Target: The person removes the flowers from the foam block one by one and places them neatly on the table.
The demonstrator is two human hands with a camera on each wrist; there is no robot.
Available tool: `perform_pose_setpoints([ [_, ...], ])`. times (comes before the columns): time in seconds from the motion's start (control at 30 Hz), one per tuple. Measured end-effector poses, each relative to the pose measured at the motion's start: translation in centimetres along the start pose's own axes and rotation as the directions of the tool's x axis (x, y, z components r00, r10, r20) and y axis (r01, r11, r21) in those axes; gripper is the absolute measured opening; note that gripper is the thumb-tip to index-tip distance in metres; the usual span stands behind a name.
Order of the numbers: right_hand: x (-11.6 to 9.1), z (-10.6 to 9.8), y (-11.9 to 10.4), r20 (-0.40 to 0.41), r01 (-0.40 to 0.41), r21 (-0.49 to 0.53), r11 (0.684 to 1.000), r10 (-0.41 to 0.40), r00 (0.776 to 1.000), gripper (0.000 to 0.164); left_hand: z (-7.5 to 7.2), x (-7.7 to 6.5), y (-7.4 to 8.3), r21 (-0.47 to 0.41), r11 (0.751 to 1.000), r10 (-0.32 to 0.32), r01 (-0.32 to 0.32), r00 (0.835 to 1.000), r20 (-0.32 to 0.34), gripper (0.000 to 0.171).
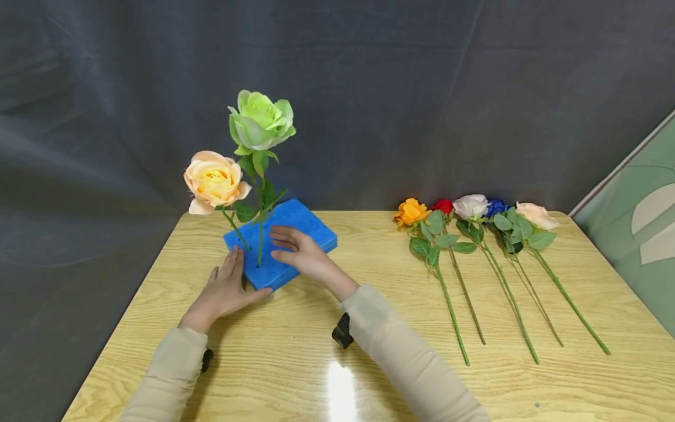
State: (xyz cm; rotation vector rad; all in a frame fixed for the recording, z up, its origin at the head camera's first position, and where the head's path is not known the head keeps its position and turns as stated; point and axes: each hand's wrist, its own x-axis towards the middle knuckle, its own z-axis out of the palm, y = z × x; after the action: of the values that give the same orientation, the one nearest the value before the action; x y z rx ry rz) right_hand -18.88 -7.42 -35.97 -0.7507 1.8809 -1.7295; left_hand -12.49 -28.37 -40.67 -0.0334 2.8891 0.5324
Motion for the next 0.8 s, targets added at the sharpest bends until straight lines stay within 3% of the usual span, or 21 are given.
perform_pose_setpoints([
  [0.5,0.5,1.5,-0.6,0.016,-0.006,-0.023,1.0,0.006,1.0,0.059,-0.1,-0.2,-0.2,0.011,0.998,0.056,-0.055,0.998,-0.014,0.123],
  [0.8,0.8,1.7,-0.4,-0.058,-0.033,-0.057,0.998,0.029,0.998,0.046,-0.2,-0.3,-0.2,0.029,0.997,0.073,-0.072,0.997,-0.031,0.12],
])
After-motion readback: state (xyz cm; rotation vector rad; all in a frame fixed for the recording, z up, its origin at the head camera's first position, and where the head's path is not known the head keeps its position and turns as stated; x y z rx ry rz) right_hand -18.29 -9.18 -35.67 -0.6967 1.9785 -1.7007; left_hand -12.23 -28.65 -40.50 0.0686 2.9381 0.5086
